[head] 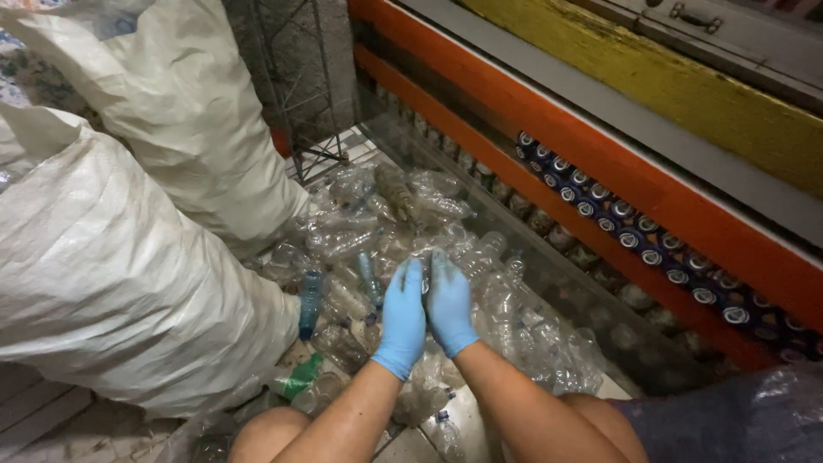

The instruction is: The person sits on the floor and sorts clear plastic bottles from a pile, picking them up one by one and placing them into a large white sack. The person wears blue gloves and works next to a conveyor belt carrying cans.

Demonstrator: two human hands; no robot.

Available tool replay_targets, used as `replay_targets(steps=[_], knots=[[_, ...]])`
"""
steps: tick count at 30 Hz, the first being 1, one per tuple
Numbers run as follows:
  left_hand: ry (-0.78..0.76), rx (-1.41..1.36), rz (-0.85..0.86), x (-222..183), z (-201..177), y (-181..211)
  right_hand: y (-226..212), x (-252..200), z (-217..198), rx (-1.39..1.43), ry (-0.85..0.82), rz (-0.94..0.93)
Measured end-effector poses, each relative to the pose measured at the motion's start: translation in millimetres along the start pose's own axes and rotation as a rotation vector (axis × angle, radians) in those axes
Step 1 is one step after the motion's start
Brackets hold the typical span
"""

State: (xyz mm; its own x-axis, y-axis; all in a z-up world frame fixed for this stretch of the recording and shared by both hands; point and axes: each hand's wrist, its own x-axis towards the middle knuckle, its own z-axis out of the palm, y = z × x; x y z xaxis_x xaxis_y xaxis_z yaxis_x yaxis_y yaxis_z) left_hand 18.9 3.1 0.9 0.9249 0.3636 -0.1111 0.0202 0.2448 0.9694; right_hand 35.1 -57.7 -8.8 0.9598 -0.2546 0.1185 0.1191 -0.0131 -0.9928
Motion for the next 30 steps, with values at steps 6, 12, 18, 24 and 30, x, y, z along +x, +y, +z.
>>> replay_targets(steps=[6, 12, 18, 24, 30], knots=[[0.099, -0.13, -0.102, -10.2, -5.0, 16.4, 9.1, -5.4, -1.6, -0.203, -0.032, -0.199], [0.035, -0.436, -0.184, 13.3, -6.1, -8.6, 28.8, -2.9, -7.5, -0.418, -0.009, -0.547], [-0.003, -0.34, -0.137, 23.8, -5.6, -5.9, -8.3, 7.8, -4.6, -0.371, -0.114, -0.491], [0.017, -0.476, -0.184, 49.9, -13.4, -55.7, 25.5, 7.9, -10.8, -0.696, -0.067, -0.78], [-0.01, -0.441, -0.186, 27.5, -10.5, -20.6, -5.6, 3.6, -6.8, -0.493, -0.245, -0.571]])
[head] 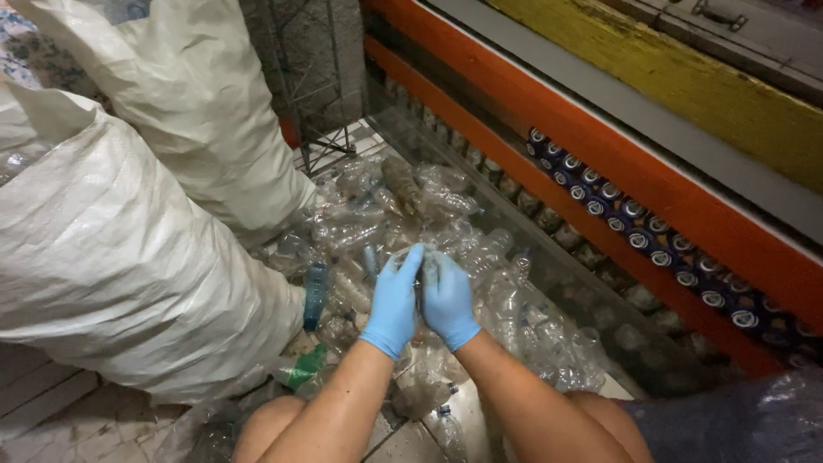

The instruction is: The person sits on the floor and sorts clear plastic bottles from a pile, picking them up one by one and placing them into a large white sack. The person wears blue gloves and works next to a conveyor belt carrying cans.

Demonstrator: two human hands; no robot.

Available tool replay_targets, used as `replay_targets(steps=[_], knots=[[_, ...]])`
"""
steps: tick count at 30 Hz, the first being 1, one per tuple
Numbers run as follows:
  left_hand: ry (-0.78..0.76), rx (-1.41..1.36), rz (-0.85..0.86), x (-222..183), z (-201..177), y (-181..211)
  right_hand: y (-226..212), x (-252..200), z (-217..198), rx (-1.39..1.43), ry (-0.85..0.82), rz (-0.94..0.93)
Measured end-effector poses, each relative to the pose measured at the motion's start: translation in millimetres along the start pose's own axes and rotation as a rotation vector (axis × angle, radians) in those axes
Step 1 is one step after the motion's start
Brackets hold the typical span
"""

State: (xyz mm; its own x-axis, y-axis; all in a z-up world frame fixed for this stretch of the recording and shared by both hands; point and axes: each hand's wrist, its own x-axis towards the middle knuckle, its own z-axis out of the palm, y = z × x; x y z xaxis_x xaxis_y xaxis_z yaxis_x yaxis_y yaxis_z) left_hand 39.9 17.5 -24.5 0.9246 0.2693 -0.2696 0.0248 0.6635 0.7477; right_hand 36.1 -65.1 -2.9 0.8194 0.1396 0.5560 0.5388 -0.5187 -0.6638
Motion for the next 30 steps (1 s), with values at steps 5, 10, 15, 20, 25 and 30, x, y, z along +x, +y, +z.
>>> replay_targets(steps=[5, 10, 15, 20, 25, 30], knots=[[-0.034, 0.046, 0.037, 18.2, -18.1, -12.4, 20.8, -15.1, 15.7, -0.227, -0.001, -0.047], [0.025, 0.074, 0.068, 3.2, -5.8, 0.4, 24.7, -17.2, 22.2, -0.198, 0.025, 0.008], [-0.034, 0.24, 0.037, -27.6, 22.0, 13.7, 9.7, -3.2, 9.1, 0.255, 0.18, 0.63], [-0.065, 0.452, 0.094, -12.0, 1.4, -28.9, 33.2, -5.8, 10.2, 0.296, 0.177, 0.678], [-0.016, 0.477, 0.19, -2.3, -5.4, -39.4, 26.3, -3.7, 8.9, 0.34, 0.17, 0.718], [0.045, 0.253, 0.262, 15.5, 0.5, -27.8, -23.9, 6.8, 3.0, 0.561, 0.107, 0.719]])
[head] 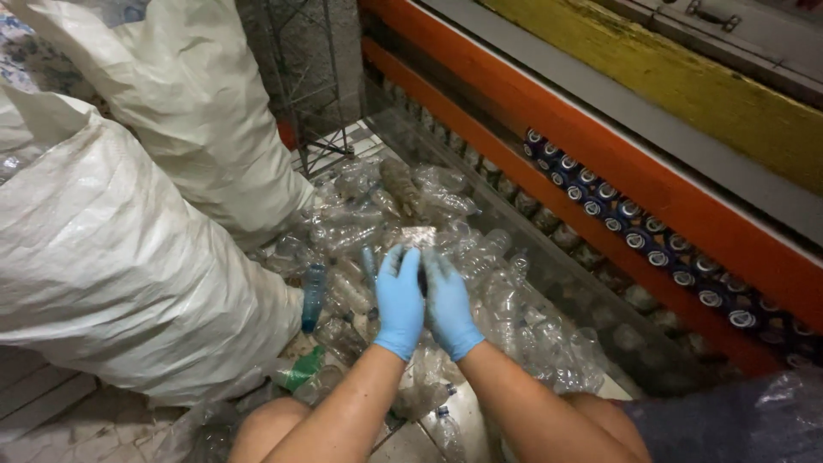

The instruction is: The person sits on the floor and sorts clear plastic bottles from a pile, picking them up one by one and placing them into a large white sack. The person wears blue gloves and works next to a conveyor belt carrying cans.

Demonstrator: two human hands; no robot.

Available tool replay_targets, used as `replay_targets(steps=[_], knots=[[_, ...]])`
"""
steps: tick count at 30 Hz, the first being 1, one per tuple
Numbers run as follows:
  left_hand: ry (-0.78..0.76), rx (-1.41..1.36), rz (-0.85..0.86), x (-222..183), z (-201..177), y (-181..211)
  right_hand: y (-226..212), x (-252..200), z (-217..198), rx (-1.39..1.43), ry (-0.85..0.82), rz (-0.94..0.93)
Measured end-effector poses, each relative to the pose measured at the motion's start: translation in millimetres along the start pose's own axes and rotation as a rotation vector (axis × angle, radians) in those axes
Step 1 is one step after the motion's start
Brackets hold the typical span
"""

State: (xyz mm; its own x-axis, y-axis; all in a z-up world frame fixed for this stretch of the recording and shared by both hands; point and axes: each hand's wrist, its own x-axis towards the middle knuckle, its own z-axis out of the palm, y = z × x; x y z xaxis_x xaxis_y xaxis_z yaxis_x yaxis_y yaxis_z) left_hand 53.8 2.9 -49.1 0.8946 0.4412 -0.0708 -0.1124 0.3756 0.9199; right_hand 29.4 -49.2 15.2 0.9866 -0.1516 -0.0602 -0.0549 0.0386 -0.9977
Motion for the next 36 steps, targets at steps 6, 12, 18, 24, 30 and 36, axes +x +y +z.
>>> replay_targets(steps=[6, 12, 18, 24, 30, 36], knots=[[0.042, 0.167, 0.128, -7.5, -11.4, 30.5, 6.0, -4.5, 0.9, 0.048, -0.083, 0.106], [0.068, 0.363, 0.353, -22.3, -14.4, 25.6, 9.8, -9.4, -1.4, -0.06, -0.052, 0.118], [-0.126, 0.248, 0.186, -16.8, 0.3, 26.1, -49.6, -24.1, -19.6, -0.198, -0.198, 0.047], [-0.107, 0.151, -0.08, -36.5, 22.9, 63.5, -47.6, -19.9, -19.5, -0.225, -0.115, 0.008], [0.048, 0.299, 0.108, -21.0, 5.4, -5.0, 15.1, 7.5, -28.8, -0.242, -0.039, -0.012], [0.17, 0.535, 0.462, -22.1, -7.8, -5.4, 21.9, 4.2, -15.9, -0.091, -0.04, 0.011]])
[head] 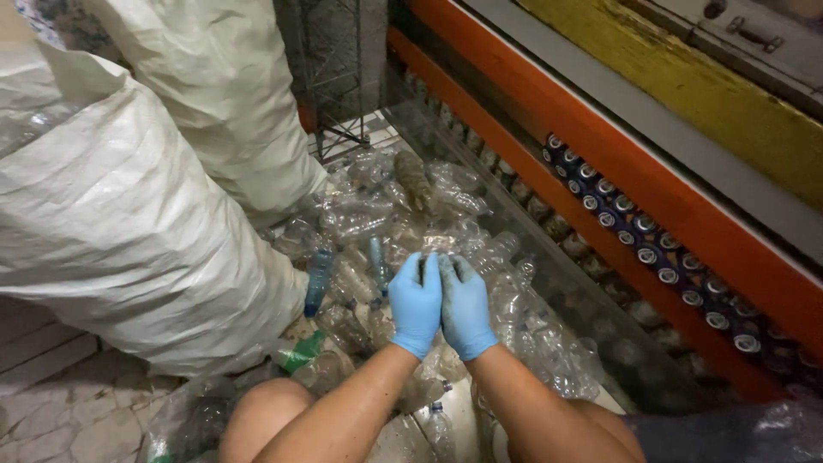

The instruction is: The person sits on the floor and sorts clear plastic bottles from a pile, picking them up one by one and placing them into a large white sack. The person wears blue gloves and works next to a conveyor belt carrying cans.

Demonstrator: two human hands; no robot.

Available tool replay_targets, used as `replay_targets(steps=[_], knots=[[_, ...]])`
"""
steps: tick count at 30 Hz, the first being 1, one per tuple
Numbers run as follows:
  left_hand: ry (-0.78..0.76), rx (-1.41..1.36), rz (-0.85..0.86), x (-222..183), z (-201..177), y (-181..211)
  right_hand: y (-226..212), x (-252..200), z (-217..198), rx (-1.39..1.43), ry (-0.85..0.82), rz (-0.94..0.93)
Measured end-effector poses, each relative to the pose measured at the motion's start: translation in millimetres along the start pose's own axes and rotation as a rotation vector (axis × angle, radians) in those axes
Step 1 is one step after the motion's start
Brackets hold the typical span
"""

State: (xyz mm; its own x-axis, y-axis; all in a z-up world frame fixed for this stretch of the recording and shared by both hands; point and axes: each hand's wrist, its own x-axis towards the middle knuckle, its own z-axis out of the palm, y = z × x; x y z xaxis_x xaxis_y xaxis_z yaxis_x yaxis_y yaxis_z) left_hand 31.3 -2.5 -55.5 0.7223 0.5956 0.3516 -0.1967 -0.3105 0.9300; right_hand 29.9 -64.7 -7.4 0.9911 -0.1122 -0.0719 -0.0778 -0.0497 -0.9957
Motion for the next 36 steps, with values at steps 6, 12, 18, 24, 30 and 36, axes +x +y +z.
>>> replay_targets(steps=[6, 12, 18, 24, 30, 36], knots=[[-0.123, -0.183, -0.134, 11.7, -1.4, 11.7, -75.9, -22.6, 1.8, 0.406, 0.034, 0.095], [-0.259, -0.412, -0.283, 24.1, -3.6, 30.3, -2.4, 17.1, -16.9, 0.552, -0.048, 0.079], [-0.238, -0.293, -0.092, 25.4, -23.6, 72.1, -27.9, 0.7, -28.0, 0.443, -0.073, 0.051], [-0.314, -0.315, -0.473, 68.2, -59.5, 103.1, -101.4, -28.5, -19.7, 0.373, -0.094, 0.001], [-0.023, -0.857, -0.689, 106.9, -113.8, 67.0, -51.9, 17.0, -55.0, -0.47, -0.183, -0.461], [0.181, -1.014, -0.926, 81.9, -200.8, -18.2, -65.9, 6.4, -56.3, -0.203, -0.308, -0.208]])
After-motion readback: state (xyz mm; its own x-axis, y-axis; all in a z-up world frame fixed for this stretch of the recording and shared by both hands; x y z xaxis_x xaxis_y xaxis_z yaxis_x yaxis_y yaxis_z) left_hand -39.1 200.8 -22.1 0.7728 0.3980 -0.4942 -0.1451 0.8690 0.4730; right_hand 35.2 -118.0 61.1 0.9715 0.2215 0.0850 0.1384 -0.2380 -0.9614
